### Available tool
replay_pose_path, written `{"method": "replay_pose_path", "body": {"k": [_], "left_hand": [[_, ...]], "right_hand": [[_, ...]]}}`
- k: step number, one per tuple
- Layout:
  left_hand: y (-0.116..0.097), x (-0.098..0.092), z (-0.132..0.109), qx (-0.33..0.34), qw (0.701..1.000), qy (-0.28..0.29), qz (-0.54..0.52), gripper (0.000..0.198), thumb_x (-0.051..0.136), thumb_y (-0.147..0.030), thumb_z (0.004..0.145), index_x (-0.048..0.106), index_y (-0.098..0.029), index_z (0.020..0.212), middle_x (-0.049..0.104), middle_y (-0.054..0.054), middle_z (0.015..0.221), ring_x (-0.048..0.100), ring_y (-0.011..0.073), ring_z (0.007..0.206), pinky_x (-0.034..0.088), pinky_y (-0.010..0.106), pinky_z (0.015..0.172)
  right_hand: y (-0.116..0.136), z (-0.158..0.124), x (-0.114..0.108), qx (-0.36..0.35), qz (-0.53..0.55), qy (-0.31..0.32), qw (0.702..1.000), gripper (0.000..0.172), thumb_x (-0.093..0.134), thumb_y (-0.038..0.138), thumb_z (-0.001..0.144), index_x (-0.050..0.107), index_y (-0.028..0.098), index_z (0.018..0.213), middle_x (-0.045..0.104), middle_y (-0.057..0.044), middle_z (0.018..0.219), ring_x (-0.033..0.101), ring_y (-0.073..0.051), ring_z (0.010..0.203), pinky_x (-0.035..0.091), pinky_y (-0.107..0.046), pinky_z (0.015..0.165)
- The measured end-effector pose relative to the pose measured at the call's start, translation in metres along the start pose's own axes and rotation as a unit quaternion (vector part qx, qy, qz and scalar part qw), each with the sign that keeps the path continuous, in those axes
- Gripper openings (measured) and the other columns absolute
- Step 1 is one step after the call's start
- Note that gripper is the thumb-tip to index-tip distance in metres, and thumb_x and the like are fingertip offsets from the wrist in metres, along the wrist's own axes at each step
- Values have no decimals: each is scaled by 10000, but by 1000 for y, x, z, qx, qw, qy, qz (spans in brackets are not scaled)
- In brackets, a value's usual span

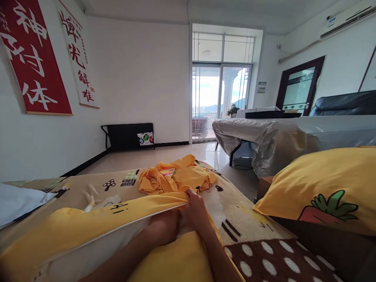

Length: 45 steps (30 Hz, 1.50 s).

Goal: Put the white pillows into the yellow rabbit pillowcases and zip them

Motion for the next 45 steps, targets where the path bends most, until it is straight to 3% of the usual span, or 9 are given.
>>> {"method": "replay_pose_path", "body": {"k": [9, 13, 17, 25, 30, 33, 36, 39, 45], "left_hand": [[6, 1, -7, 0, 1000, 10, -24, 536, 487, -178, 783, 477, -155, 1318, 427, 134, 1432, 381, 305, 1321, 276, 463, 1113], [4, 4, -7, 62, 998, 21, 1, 291, 498, -192, 747, 642, -177, 999, 603, 132, 1218, 554, 314, 1120, 434, 446, 968], [2, -1, -7, 107, 994, 14, -17, 137, 457, -200, 753, 590, -193, 788, 655, 80, 1013, 606, 253, 923, 484, 361, 811], [14, 3, -4, 125, 982, -39, -135, 79, 419, -126, 691, 460, -189, 715, 579, 0, 843, 505, 155, 824, 408, 260, 775], [18, 4, -1, 113, 971, -41, -205, 108, 445, -105, 619, 404, -188, 675, 472, -33, 712, 422, 123, 717, 347, 225, 653], [12, 2, -1, 127, 948, -15, -293, 48, 452, -156, 694, 420, -181, 668, 428, -39, 657, 386, 106, 648, 330, 217, 601], [11, -6, -3, 95, 941, -59, -320, 216, 390, -302, 854, 483, -173, 709, 511, -21, 693, 445, 114, 669, 389, 226, 659], [11, -14, -7, 65, 952, -117, -275, 247, 407, -375, 885, 561, -193, 950, 632, 25, 928, 543, 160, 864, 439, 268, 827], [15, -7, -6, 75, 944, -119, -298, 326, 462, -164, 790, 535, -195, 1107, 608, 57, 1165, 525, 181, 1083, 380, 333, 1023]], "right_hand": [[4, 2, -8, -44, 3, 44, 998, 374, 452, 58, 580, 588, 179, 907, 657, -37, 913, 586, -174, 856, 394, -237, 748], [5, -1, -11, -27, -63, -19, 998, 385, 479, 48, 583, 600, 150, 934, 618, -73, 951, 564, -177, 847, 384, -239, 733], [6, -5, -13, 4, -130, -61, 990, 328, 416, 13, 612, 601, 151, 845, 587, -80, 912, 536, -156, 778, 349, -232, 677], [7, -4, -11, -18, 53, -35, 998, 260, 412, 102, 537, 502, 208, 756, 624, -14, 746, 548, -165, 696, 365, -233, 632], [12, -3, -12, -37, 77, -17, 996, 272, 369, 115, 510, 474, 210, 742, 603, 5, 713, 531, -149, 663, 352, -220, 600], [13, -2, -12, -43, 77, -8, 996, 252, 371, 121, 504, 472, 207, 719, 606, 1, 711, 524, -146, 660, 353, -217, 604], [15, -2, -14, -53, 80, -9, 995, 231, 385, 131, 516, 484, 204, 711, 614, -6, 718, 525, -149, 669, 364, -221, 622], [16, -2, -14, -53, 84, -9, 995, 230, 401, 140, 522, 505, 202, 718, 626, -8, 724, 534, -154, 679, 374, -227, 637], [15, -2, -12, -44, 79, 4, 996, 230, 434, 142, 498, 511, 203, 706, 623, 7, 705, 522, -148, 659, 362, -221, 610]]}}
Point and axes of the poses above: each hand's wrist, its own z-axis towards the middle knuckle, its own x-axis out of the palm, y = z × x, the point moved 7 cm from there along z, towards the middle knuckle
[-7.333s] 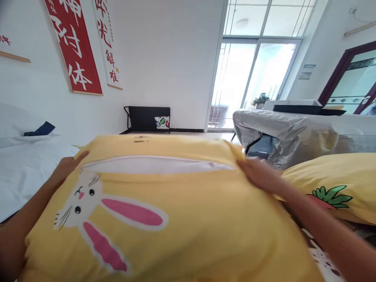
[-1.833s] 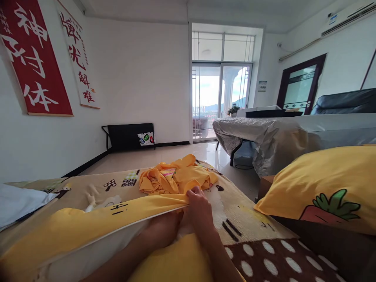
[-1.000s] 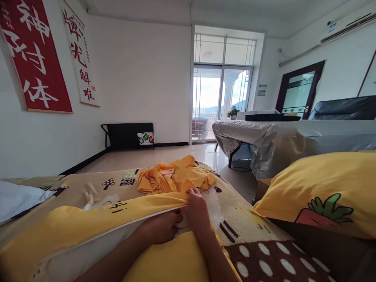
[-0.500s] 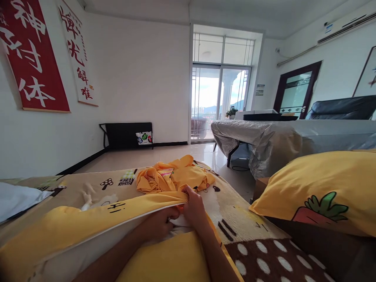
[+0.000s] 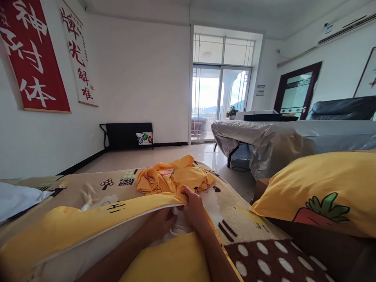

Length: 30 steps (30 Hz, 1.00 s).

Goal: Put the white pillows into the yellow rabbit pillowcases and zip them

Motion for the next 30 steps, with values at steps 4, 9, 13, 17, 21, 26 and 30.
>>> {"method": "replay_pose_path", "body": {"k": [4, 9, 13, 17, 21, 26, 30], "left_hand": [[0, 5, 3, 39, 994, 22, -102, 433, 482, -80, 713, 537, -169, 1133, 606, 48, 1128, 537, 158, 1024, 412, 290, 969], [11, 6, 4, -48, 997, 24, -52, 329, 571, -209, 745, 583, -161, 1070, 644, 19, 956, 555, 154, 834, 459, 275, 808], [-8, 10, -3, 7, 996, 84, -19, 230, 489, -253, 854, 627, -211, 1034, 652, -2, 1099, 557, 169, 1021, 406, 291, 961], [-41, 8, -14, 152, 979, 104, 87, 269, 411, -201, 910, 626, -221, 1069, 557, 18, 1301, 443, 174, 1237, 292, 299, 1091], [-50, 8, -20, 200, 958, 116, 170, 271, 411, -238, 925, 584, -226, 1134, 512, 25, 1354, 442, 182, 1247, 312, 308, 1090], [-42, 11, -16, 166, 937, 117, 284, 282, 382, -248, 916, 581, -194, 1109, 594, 82, 1231, 538, 253, 1141, 396, 400, 1017], [-39, 10, -11, 127, 933, 98, 322, 319, 359, -268, 916, 583, -148, 1111, 626, 133, 1168, 577, 291, 1091, 420, 446, 986]], "right_hand": [[0, 0, 1, -2, 8, 1, 1000, 236, 412, 134, 517, 519, 197, 718, 618, 6, 697, 522, -141, 648, 354, -216, 603], [-11, -1, 4, 53, -68, 3, 996, 218, 423, 111, 577, 537, 186, 746, 643, -34, 758, 547, -162, 714, 342, -227, 638], [-19, -3, 4, 76, -163, 8, 984, 228, 423, 91, 625, 573, 172, 776, 640, -76, 810, 545, -186, 783, 327, -245, 674], [-11, -1, 3, 14, -140, 6, 990, 257, 381, 25, 558, 543, 165, 700, 618, -69, 852, 526, -163, 830, 332, -221, 726], [-12, 1, 5, 33, -103, 25, 994, 230, 392, 35, 562, 530, 173, 682, 604, -27, 698, 504, -144, 684, 311, -215, 634], [-15, 1, 6, 51, -98, 15, 994, 180, 408, 47, 571, 496, 175, 661, 584, -14, 651, 463, -133, 637, 274, -221, 595], [-18, 2, 7, 55, -71, 7, 996, 123, 406, 77, 585, 461, 182, 621, 530, 3, 592, 434, -129, 608, 255, -229, 573]]}}
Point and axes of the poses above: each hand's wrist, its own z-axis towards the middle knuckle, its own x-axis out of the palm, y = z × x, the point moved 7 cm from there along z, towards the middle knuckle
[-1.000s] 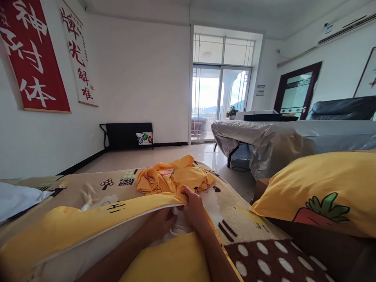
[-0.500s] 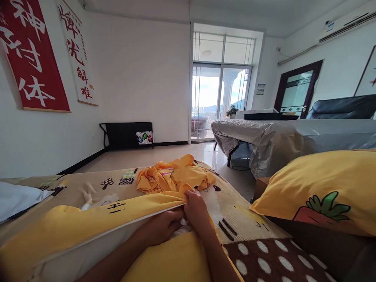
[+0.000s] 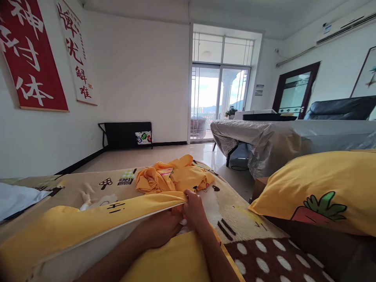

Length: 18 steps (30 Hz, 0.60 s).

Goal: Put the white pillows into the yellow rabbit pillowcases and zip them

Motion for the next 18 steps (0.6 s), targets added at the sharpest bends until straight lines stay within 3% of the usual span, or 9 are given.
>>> {"method": "replay_pose_path", "body": {"k": [6, 9, 12, 15, 18], "left_hand": [[-1, -9, -3, 0, 998, -18, -54, 329, 354, -329, 937, 570, -220, 1160, 544, 79, 1323, 482, 269, 1237, 344, 441, 1073], [3, -9, -9, -12, 998, 9, -64, 333, 390, -327, 920, 543, -270, 1211, 526, 61, 1343, 485, 289, 1229, 367, 475, 1044], [1, -8, -14, 27, 997, 16, -69, 343, 425, -270, 900, 540, -319, 1219, 542, 24, 1323, 491, 261, 1217, 359, 447, 1055], [-4, -9, -15, 67, 995, -8, -69, 370, 434, -219, 892, 539, -316, 1234, 510, 16, 1360, 434, 240, 1275, 301, 422, 1105], [-6, -8, -13, 79, 994, -18, -68, 365, 426, -175, 888, 570, -276, 1208, 505, 33, 1359, 417, 229, 1287, 293, 399, 1118]], "right_hand": [[-4, 2, 5, -8, 149, 18, 989, 47, 438, 171, 571, 477, 182, 595, 526, 7, 583, 459, -135, 613, 278, -226, 546], [-2, 2, 15, 3, 302, 75, 950, 107, 470, 221, 568, 518, 178, 654, 554, 15, 593, 485, -131, 592, 323, -217, 526], [0, 1, 20, 15, 398, 98, 912, 174, 540, 242, 564, 557, 168, 721, 601, 10, 629, 516, -128, 583, 369, -216, 527], [1, 2, 17, 8, 419, 71, 905, 218, 560, 217, 548, 579, 169, 760, 644, -7, 683, 566, -150, 652, 423, -230, 577], [1, 1, 13, -1, 384, 46, 922, 248, 526, 194, 555, 593, 176, 793, 663, -14, 717, 589, -166, 709, 435, -229, 590]]}}
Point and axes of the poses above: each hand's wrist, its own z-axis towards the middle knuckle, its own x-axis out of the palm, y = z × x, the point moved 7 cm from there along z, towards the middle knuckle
